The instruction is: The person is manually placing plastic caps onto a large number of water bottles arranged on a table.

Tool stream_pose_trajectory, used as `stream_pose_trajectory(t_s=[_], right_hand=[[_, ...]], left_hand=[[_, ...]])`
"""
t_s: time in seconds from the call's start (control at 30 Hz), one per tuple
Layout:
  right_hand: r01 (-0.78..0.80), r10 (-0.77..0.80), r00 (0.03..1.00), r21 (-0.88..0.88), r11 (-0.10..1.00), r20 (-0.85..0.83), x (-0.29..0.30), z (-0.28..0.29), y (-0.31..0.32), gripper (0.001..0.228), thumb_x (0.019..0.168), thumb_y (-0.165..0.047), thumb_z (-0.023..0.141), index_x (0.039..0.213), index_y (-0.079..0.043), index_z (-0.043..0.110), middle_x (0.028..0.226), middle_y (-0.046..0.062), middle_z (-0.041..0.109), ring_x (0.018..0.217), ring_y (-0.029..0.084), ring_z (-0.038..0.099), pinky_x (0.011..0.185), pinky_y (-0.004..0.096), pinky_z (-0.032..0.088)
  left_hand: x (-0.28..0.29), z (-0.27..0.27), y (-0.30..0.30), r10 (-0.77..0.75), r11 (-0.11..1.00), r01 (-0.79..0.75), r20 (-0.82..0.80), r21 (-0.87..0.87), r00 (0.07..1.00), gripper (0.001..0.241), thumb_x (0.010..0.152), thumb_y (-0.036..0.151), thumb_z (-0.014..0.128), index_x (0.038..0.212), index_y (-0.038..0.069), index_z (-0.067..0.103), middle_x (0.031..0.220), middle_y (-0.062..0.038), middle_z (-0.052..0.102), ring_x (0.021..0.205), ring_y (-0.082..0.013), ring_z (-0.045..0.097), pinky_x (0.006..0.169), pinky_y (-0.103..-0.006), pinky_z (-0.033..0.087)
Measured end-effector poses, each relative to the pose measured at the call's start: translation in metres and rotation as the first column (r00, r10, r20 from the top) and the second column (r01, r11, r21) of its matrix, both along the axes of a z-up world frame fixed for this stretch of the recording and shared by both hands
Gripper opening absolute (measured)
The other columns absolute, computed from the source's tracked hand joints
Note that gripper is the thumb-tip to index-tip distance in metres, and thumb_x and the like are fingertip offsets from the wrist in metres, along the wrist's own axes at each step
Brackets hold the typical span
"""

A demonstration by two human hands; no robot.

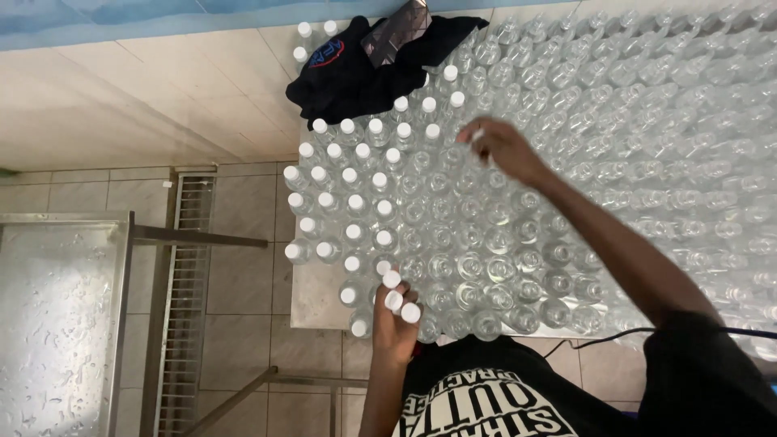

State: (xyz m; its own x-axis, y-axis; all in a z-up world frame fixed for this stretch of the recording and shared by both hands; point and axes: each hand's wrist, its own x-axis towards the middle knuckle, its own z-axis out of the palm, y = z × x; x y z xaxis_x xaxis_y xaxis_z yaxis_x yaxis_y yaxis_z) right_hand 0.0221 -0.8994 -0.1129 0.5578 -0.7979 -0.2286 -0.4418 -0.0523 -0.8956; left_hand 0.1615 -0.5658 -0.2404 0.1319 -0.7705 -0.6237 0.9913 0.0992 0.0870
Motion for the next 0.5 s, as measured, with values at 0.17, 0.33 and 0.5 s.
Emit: stream_pose_trajectory(t_s=[0.17,0.33,0.5], right_hand=[[-0.054,-0.025,0.992,-0.581,0.812,-0.127,-0.021,-0.137,-0.274,0.032,0.118,-0.027,0.055,0.119,-0.006,0.079,0.133,0.021,0.072,0.118,0.040,0.065,0.099,0.062,0.047],[-0.189,0.000,0.949,-0.573,0.797,-0.314,0.044,-0.186,-0.402,0.048,0.111,-0.053,0.077,0.121,-0.007,0.084,0.129,0.019,0.077,0.119,0.042,0.068,0.095,0.055,0.052],[-0.267,0.123,0.958,-0.644,0.717,-0.261,0.073,-0.195,-0.424,0.014,0.102,-0.019,0.092,0.096,-0.007,0.086,0.095,0.011,0.082,0.085,0.028,0.075,0.074,0.047,0.059]], left_hand=[[-0.005,0.005,0.025,0.114,0.976,-0.118,0.031,0.181,0.993,0.008,0.105,0.019,0.065,0.104,0.025,0.060,0.074,0.006,0.050,0.059,-0.0084,0.032,0.051,-0.0272,0.031],[-0.017,-0.027,0.032,0.207,0.958,-0.204,0.008,0.199,0.978,0.015,0.104,0.020,0.063,0.119,0.022,0.064,0.076,0.005,0.049,0.061,-0.0096,0.032,0.052,-0.0262,0.031],[-0.033,-0.025,0.026,0.160,0.960,-0.169,0.055,0.225,0.986,0.017,0.104,0.023,0.066,0.120,0.022,0.068,0.073,0.006,0.046,0.058,-0.0083,0.033,0.049,-0.0271,0.025]])
